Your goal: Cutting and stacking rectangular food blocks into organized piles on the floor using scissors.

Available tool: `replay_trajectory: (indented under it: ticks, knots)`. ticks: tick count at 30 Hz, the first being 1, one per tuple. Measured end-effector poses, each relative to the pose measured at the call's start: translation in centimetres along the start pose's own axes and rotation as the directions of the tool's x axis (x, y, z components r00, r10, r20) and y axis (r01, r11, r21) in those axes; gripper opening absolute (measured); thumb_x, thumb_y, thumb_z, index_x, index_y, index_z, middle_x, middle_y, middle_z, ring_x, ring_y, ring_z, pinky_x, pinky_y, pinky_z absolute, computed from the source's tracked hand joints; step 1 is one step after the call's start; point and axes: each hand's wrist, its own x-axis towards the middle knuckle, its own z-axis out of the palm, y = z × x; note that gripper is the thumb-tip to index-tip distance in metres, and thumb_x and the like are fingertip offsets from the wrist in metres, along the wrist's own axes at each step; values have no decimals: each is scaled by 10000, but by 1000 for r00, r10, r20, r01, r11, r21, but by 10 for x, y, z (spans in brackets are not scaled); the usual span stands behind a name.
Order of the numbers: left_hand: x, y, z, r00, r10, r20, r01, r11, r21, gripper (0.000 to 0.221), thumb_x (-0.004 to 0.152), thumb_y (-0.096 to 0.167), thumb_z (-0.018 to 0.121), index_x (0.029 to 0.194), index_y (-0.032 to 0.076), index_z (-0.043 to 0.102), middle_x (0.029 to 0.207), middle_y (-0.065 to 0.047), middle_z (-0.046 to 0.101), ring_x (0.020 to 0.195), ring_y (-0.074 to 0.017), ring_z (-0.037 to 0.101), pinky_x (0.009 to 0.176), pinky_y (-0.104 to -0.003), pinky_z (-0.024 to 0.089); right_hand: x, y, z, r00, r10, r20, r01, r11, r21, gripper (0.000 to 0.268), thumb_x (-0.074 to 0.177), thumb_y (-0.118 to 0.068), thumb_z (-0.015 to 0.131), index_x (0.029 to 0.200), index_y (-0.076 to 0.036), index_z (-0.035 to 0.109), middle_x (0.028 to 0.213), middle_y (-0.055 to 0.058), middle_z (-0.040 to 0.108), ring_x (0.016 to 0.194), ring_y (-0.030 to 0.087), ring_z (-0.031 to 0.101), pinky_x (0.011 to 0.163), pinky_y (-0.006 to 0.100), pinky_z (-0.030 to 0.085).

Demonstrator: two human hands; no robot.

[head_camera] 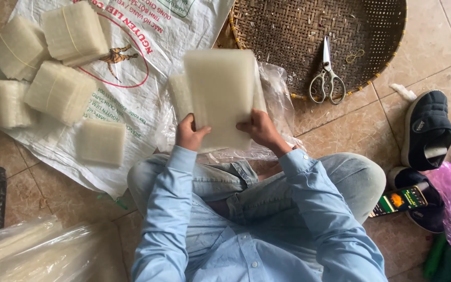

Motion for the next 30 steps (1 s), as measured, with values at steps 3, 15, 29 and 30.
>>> replay_trajectory:
  ticks: [3, 15, 29, 30]
  knots:
    - [5, 7, -19, 984, -78, 161, 110, 973, -205, 308, 707, 124, 922, 885, 71, 677, 717, -47, 678, 682, -127, 642, 637, -319, 570, -5, -13, 3, 987, 94, 128, -149, 828, 541, 184, 821, -27, 793, 908, 44, 647, 646, 157, 661, 482, 253, 674, 401, 364, 574]
    - [-29, -63, 71, 636, -764, -108, 542, 542, -642, 775, 674, 203, 995, 1306, 60, 571, 1159, -178, 683, 1073, -384, 677, 840, -613, 586, -13, 23, 77, 842, 498, 209, -416, 352, 838, 406, 772, 32, 795, 1141, 65, 630, 889, 248, 678, 748, 414, 729, 613, 593, 615]
    - [13, -37, -32, 839, -479, -257, 353, 840, -412, 523, 581, 14, 974, 1043, 38, 727, 927, -154, 736, 856, -259, 746, 756, -428, 611, 69, 109, -149, 827, -166, -537, -268, 723, -637, 369, 824, -397, 848, 1119, -201, 746, 855, 151, 680, 781, 417, 727, 670, 560, 612]
    - [16, -30, -36, 841, -476, -256, 350, 840, -415, 523, 581, 14, 974, 1043, 38, 727, 927, -154, 736, 856, -259, 746, 756, -428, 611, 67, 132, -163, 825, -170, -539, -268, 722, -638, 369, 824, -397, 848, 1119, -201, 746, 855, 151, 680, 781, 417, 727, 670, 560, 612]
